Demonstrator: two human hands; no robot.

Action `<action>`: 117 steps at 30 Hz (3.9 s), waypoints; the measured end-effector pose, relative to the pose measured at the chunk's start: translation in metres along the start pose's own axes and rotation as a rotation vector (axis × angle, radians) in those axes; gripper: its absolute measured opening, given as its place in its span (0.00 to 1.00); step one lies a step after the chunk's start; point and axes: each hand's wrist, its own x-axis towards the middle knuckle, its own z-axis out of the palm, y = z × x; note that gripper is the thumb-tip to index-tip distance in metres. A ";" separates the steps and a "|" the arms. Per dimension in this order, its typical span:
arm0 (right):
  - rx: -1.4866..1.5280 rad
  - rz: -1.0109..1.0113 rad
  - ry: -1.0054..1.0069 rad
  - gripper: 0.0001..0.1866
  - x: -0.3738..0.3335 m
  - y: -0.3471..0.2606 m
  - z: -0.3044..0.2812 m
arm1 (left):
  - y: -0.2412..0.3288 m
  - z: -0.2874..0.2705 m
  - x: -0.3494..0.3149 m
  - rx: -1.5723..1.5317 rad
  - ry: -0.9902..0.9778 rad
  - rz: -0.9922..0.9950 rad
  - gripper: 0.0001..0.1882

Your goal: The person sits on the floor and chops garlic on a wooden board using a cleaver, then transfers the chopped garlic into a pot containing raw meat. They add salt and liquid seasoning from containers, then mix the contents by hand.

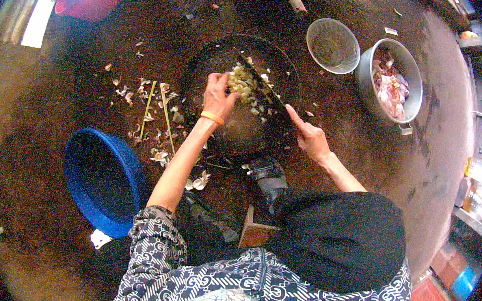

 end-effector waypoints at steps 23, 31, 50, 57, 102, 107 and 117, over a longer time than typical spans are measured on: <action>0.012 -0.031 0.205 0.42 -0.018 0.003 -0.014 | -0.083 0.024 0.287 0.656 -0.033 0.278 0.13; 0.076 0.172 0.156 0.32 -0.026 -0.007 -0.004 | -0.101 0.026 0.291 0.833 0.045 0.331 0.10; 0.110 -0.087 0.078 0.38 -0.021 0.027 -0.006 | 0.009 0.026 -0.009 -0.206 0.242 0.224 0.09; 0.746 0.507 0.048 0.31 -0.054 0.015 -0.012 | -0.002 -0.027 -0.043 0.016 0.098 -0.101 0.49; -0.058 0.609 0.343 0.31 -0.206 0.078 -0.254 | 0.348 0.133 0.057 -0.445 -0.360 0.488 0.59; -0.629 0.551 0.308 0.32 -0.231 0.130 -0.280 | 0.224 0.082 0.019 -0.109 -0.199 0.307 0.50; 0.760 0.573 0.342 0.29 -0.200 0.058 -0.149 | 0.069 0.050 -0.111 0.336 -0.114 -0.209 0.59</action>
